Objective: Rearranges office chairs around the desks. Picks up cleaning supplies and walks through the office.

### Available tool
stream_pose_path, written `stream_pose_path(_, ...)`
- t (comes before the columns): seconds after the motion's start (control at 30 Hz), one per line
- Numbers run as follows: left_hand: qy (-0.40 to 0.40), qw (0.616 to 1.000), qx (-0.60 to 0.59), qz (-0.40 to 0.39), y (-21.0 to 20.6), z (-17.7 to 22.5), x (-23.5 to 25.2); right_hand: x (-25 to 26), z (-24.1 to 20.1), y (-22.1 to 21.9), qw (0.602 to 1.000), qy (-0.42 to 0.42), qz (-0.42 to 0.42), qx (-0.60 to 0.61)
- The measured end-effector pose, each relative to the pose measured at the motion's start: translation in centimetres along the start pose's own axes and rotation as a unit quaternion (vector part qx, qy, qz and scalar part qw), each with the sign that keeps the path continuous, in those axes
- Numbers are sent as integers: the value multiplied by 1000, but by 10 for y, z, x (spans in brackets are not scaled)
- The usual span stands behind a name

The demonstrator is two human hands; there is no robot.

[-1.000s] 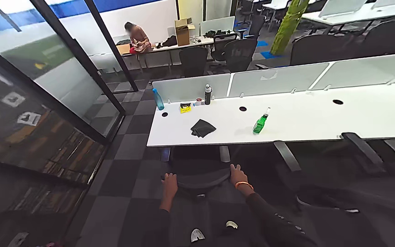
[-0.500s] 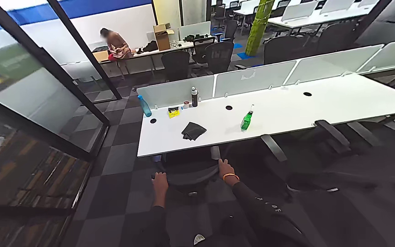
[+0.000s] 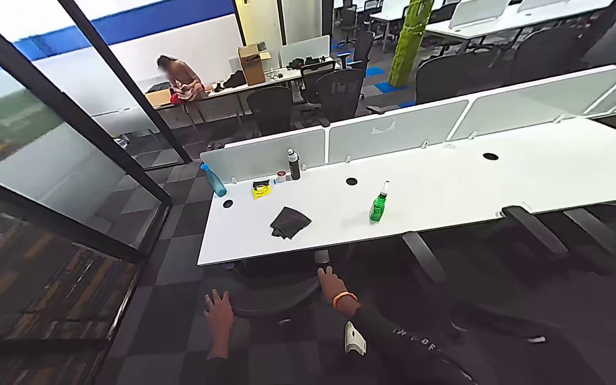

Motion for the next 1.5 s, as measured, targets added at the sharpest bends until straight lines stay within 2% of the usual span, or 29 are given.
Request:
stream_pose_path(0.07, 47, 998, 39, 17, 0, 4, -3, 3, 10, 3, 999, 37, -26, -9)
stream_pose_path(0.17, 97, 992, 79, -1, -4, 7, -3, 11, 27, 7, 993, 96, -58, -23)
stream_pose_path(0.37, 134, 983, 110, -54, -5, 16, -1, 31, 86, 2, 979, 167, -110, 47)
stream_pose_path(0.57, 132, 979, 124, -89, 0, 20, -1, 55, 197, -18, 981, 72, -147, 102)
stream_pose_path(0.67, 126, 977, 131, -108, 0, 20, 0, 62, 246, -14, 980, 19, -153, 124)
stream_pose_path(0.77, 138, 971, 123, -150, 3, 18, 3, 71, 277, 4, 978, -30, -124, 164)
stream_pose_path(0.87, 181, 960, 105, -186, 25, 28, 12, 83, 299, 36, 975, -76, -44, 202)
stream_pose_path(0.97, 80, 943, 188, -264, 51, 67, 39, 99, 308, 76, 967, -113, 36, 224)
stream_pose_path(1.07, 21, 959, 142, -245, 45, 132, 92, 118, 309, 126, 953, -157, 121, 230)
stream_pose_path(1.2, -100, 971, 76, -206, -9, 234, 159, 148, 305, 181, 925, -193, 235, 227)
stream_pose_path(1.3, -172, 975, 7, -141, -45, 300, 203, 174, 303, 216, 907, -203, 291, 229)
stream_pose_path(1.4, -197, 975, -48, -87, -74, 339, 247, 199, 301, 235, 886, -198, 320, 270)
stream_pose_path(1.5, -197, 971, -54, -124, -90, 356, 277, 218, 294, 241, 886, -191, 324, 273)
Point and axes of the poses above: each hand's wrist, its own x-axis towards the middle knuckle, its own y-axis out of the back of the hand, z = x × y, the point moved 4 cm from there along x, towards the middle knuckle, and after that the axes turned 2 degrees about z, right-handed, at the moved point
